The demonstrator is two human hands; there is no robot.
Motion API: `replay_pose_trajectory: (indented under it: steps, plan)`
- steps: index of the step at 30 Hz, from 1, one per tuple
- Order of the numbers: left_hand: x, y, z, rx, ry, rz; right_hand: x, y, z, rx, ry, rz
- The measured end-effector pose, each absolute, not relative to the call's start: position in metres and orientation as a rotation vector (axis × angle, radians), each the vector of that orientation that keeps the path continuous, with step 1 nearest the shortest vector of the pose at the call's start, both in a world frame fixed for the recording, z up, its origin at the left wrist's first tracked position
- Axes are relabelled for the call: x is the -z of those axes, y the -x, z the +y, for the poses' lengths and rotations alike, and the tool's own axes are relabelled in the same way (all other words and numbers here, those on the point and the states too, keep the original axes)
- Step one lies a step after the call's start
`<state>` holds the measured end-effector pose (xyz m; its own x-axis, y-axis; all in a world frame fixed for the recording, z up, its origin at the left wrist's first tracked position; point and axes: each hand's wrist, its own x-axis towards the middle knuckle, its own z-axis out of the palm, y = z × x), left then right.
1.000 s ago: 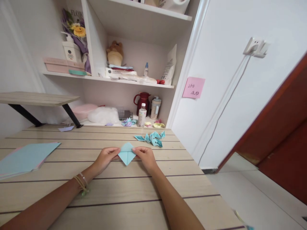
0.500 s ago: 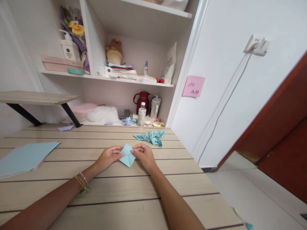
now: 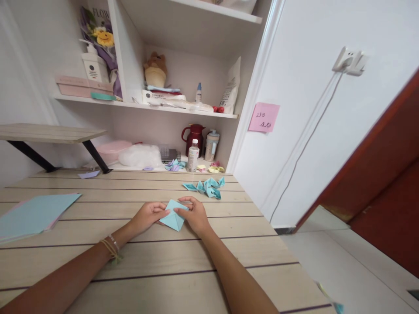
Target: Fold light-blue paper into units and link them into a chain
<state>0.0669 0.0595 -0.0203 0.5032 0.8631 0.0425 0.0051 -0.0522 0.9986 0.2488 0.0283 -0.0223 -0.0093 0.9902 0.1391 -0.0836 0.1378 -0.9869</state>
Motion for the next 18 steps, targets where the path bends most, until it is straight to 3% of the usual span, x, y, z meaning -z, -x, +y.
replay_pose_trajectory:
  steps: [18]
  plan:
    - [0.0141, -0.0669, 0.0592, -0.717, -1.561, 0.802, 0.0192, -0.2463, 0.0264, -1.181, 1.048, -1.273]
